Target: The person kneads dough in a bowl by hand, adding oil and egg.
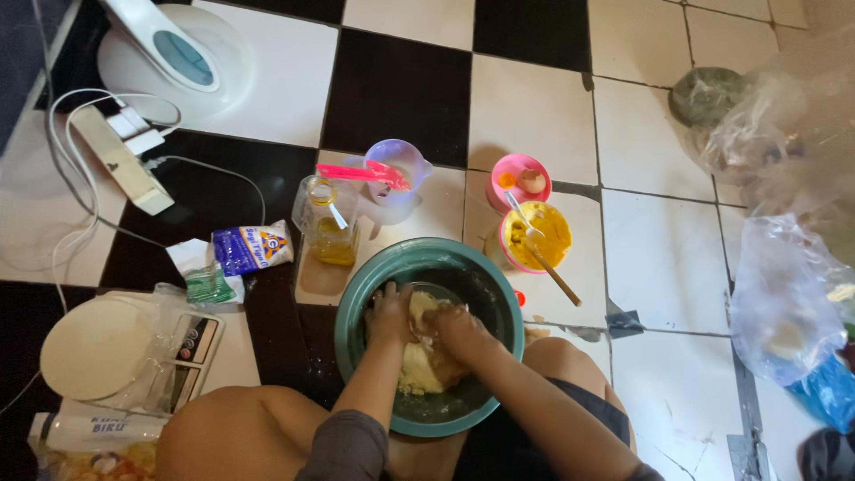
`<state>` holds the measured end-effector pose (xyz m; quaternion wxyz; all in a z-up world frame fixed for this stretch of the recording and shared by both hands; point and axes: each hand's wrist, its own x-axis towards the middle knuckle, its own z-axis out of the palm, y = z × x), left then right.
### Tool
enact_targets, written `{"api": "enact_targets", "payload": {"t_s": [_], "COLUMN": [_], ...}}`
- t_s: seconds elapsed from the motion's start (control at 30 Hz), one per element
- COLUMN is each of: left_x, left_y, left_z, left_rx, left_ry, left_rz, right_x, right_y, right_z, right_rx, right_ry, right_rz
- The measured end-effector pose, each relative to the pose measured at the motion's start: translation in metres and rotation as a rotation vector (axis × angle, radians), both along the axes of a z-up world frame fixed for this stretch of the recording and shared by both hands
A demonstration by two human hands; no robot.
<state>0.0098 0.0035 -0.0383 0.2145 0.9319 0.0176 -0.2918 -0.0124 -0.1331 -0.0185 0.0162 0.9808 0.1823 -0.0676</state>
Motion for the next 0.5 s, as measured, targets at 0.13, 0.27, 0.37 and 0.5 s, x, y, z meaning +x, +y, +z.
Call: {"api": "enact_targets", "payload": {"t_s": [0.13, 0.27, 0.37, 0.5], "left_x": [0.005, 0.007, -0.014, -0.059], "left_y": [-0.004, -0.008, -0.009, -0.026], "left_z": [-0.008, -0.034, -0.031, 0.029], "left_rx": [0.053, 0.101, 0.061, 0.104], "left_ry": [-0.042, -0.062, -0.235, -0.727], "left_rz": [-0.062, -0.164, -0.11, -0.127], "right_x": [-0.034, -0.057, -0.054, -0.024], "right_y": [-0.019, -0.007, -0.004, -0.057], "right_z": [-0.003, -0.053, -0.058, -0.21], "right_rx": [-0.052, -0.097, 0.006, -0.214], "right_ry": [0.41, -0.087, -0.309, -0.386], "right_rz": [0.229, 0.247, 0.128, 0.154]}}
